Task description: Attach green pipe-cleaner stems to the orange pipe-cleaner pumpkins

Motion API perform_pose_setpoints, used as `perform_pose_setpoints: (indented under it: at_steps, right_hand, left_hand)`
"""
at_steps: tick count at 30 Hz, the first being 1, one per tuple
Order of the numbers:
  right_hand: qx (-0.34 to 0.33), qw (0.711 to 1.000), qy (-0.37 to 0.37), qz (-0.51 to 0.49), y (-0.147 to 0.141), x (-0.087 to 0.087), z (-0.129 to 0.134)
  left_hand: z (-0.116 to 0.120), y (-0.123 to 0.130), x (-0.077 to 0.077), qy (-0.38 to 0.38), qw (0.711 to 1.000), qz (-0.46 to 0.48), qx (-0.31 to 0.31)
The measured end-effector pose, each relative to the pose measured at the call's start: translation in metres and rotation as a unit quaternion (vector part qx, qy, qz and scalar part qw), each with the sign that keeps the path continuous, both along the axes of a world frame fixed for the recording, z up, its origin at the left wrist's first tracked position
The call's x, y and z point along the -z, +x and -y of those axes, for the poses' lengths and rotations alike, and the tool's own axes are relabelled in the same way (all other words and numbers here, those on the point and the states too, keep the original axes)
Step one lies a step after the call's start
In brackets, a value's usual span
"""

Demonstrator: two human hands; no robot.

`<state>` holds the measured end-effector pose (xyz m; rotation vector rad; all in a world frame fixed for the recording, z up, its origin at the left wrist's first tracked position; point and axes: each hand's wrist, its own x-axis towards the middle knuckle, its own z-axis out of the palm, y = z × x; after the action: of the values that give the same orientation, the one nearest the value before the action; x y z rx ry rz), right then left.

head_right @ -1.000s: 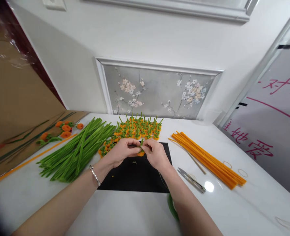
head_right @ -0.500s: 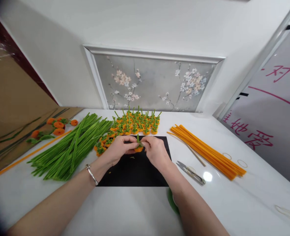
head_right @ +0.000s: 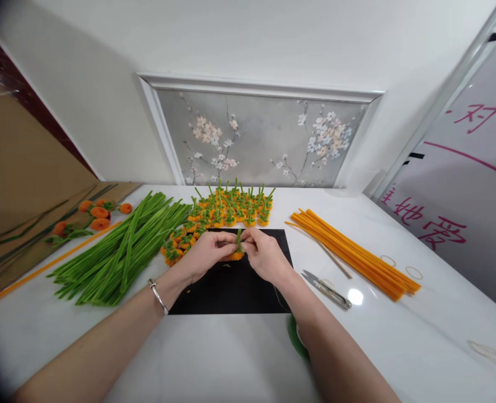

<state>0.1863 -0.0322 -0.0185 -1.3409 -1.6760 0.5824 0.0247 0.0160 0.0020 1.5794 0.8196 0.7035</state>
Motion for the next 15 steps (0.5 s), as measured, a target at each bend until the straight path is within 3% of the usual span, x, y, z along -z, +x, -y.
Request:
perform_pose_setpoints:
  at_steps: [4, 8, 15]
  right_hand:
    - [0.004, 0.999, -0.011, -0.032, -0.0006, 0.0021, -0.0002]
    - [-0.004, 0.999, -0.029, -0.029, -0.0029, -0.0011, 0.0027]
    - [0.037, 0.995, 0.045, 0.086, -0.0059, -0.0067, 0.0060]
  left_hand:
    - [-0.0011, -0.0007, 0.0019, -0.007, 1.000, 0.010, -0.029]
    - [-0.0043, -0.0015, 0.0049, 0.082, 0.995, -0.015, -0.048]
    - [-0.0015, -0.0018, 0.0001, 0.197, 0.976, -0.089, 0.006]
